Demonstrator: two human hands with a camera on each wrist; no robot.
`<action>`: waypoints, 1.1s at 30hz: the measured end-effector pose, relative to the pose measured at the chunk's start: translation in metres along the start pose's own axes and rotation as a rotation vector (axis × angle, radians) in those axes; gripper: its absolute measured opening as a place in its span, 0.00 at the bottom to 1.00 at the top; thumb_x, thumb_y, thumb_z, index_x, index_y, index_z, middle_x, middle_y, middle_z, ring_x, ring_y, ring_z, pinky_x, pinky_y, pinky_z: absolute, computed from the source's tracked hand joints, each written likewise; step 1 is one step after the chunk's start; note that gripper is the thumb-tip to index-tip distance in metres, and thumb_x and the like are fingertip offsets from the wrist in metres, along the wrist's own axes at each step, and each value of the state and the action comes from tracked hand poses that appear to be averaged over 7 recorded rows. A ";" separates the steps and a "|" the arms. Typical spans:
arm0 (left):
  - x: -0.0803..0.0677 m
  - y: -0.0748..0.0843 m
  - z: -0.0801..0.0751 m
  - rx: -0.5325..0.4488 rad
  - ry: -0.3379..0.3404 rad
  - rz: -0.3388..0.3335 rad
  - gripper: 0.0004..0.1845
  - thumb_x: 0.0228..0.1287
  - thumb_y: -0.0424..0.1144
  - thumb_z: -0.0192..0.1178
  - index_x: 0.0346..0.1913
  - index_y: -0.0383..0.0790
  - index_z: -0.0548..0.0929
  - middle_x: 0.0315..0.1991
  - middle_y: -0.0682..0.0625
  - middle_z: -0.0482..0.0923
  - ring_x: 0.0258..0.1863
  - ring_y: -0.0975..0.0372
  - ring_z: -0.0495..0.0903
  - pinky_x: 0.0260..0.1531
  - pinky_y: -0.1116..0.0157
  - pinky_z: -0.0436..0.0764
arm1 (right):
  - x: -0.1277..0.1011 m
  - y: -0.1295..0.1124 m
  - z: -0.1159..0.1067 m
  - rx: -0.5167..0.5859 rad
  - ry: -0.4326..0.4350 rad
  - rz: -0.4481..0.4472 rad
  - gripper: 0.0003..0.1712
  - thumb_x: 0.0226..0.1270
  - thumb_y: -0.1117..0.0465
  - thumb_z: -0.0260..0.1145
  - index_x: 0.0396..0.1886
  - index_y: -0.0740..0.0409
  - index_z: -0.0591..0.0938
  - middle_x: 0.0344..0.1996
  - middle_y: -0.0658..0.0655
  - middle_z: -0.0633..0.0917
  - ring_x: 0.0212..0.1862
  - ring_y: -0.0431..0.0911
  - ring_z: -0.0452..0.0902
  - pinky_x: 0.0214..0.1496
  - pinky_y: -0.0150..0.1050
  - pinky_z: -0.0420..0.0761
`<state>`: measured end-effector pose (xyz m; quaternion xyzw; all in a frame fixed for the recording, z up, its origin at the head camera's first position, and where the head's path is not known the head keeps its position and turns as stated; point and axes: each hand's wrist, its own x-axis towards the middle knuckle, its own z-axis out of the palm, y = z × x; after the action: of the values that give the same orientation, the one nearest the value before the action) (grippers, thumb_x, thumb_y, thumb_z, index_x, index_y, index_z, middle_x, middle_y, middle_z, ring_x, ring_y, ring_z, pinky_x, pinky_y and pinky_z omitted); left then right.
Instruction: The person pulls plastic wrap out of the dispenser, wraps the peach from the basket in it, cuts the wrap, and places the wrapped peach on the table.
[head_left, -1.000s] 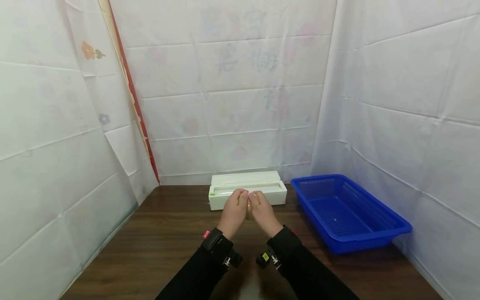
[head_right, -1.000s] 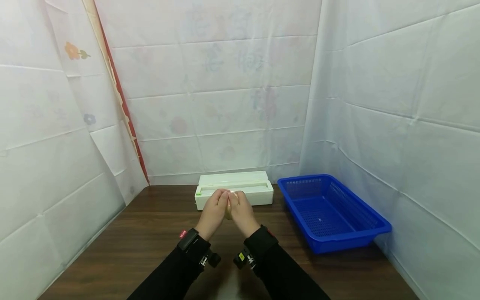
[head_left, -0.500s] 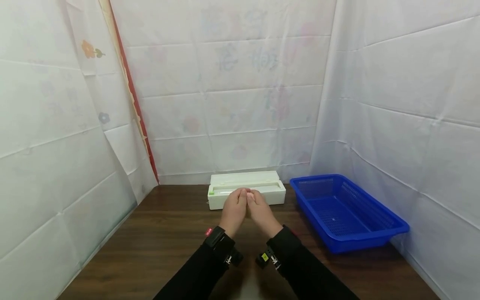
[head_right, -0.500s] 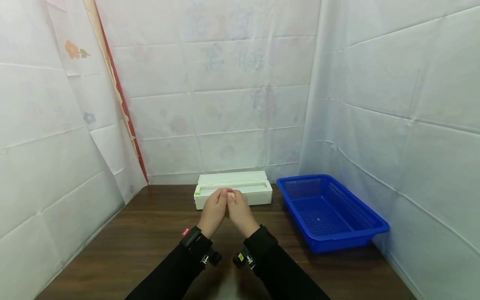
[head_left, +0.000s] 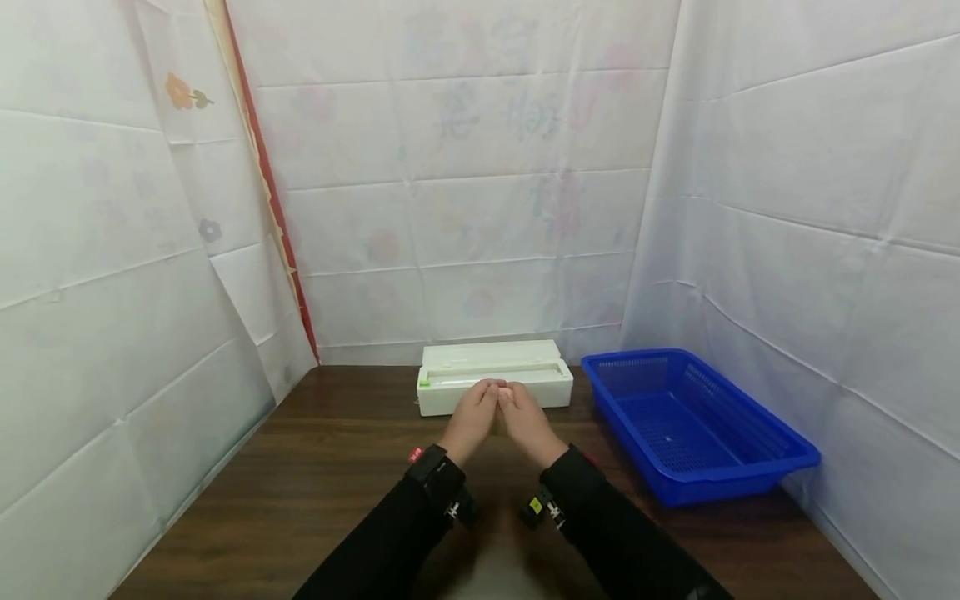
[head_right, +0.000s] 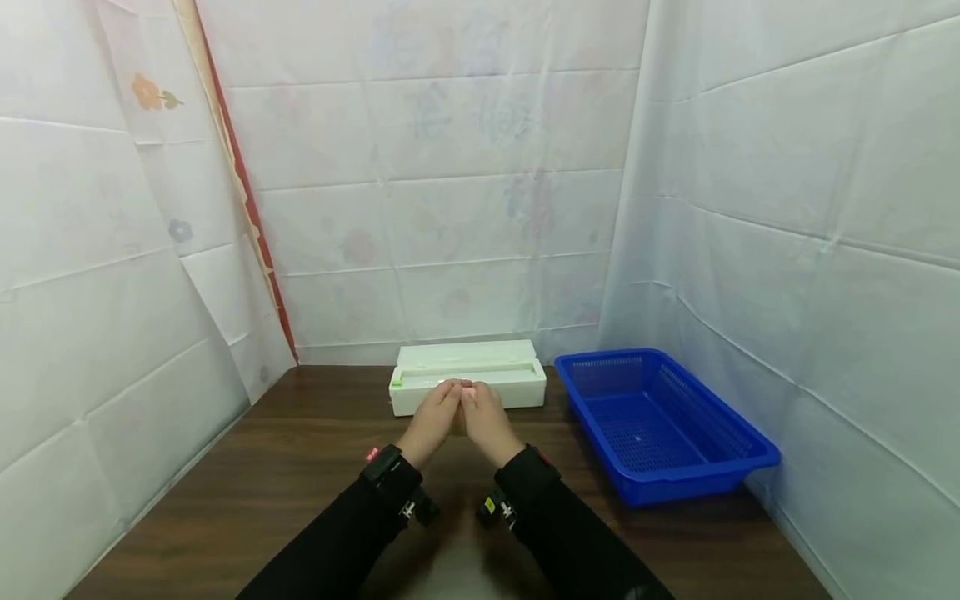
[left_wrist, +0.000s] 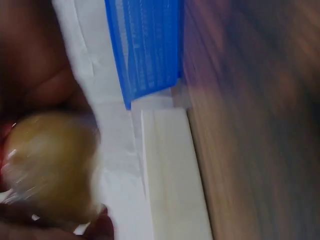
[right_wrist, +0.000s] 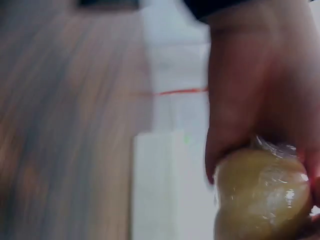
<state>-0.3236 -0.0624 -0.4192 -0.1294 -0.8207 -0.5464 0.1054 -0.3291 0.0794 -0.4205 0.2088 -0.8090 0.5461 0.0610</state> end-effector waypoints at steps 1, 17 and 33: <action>0.002 -0.002 -0.002 -0.001 -0.033 -0.017 0.23 0.88 0.47 0.46 0.70 0.37 0.79 0.65 0.39 0.82 0.64 0.48 0.81 0.62 0.48 0.81 | 0.004 0.005 -0.001 -0.025 0.011 0.000 0.18 0.89 0.62 0.47 0.60 0.73 0.75 0.53 0.70 0.80 0.51 0.58 0.79 0.51 0.47 0.77; 0.004 -0.033 -0.021 0.177 -0.152 -0.146 0.19 0.79 0.49 0.63 0.58 0.39 0.89 0.45 0.46 0.91 0.35 0.63 0.85 0.37 0.64 0.83 | 0.012 0.035 0.002 -0.045 -0.181 0.198 0.16 0.88 0.59 0.46 0.36 0.61 0.70 0.30 0.55 0.69 0.31 0.46 0.62 0.36 0.38 0.63; 0.021 -0.057 -0.017 0.296 -0.266 -0.184 0.13 0.77 0.43 0.66 0.49 0.36 0.91 0.38 0.46 0.90 0.30 0.56 0.89 0.31 0.61 0.85 | 0.011 0.064 0.022 0.063 -0.132 0.320 0.18 0.87 0.58 0.46 0.57 0.70 0.72 0.55 0.67 0.78 0.51 0.52 0.77 0.43 0.37 0.77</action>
<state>-0.3620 -0.0977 -0.4558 -0.1079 -0.9069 -0.4056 -0.0362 -0.3621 0.0768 -0.4803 0.1145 -0.8165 0.5592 -0.0867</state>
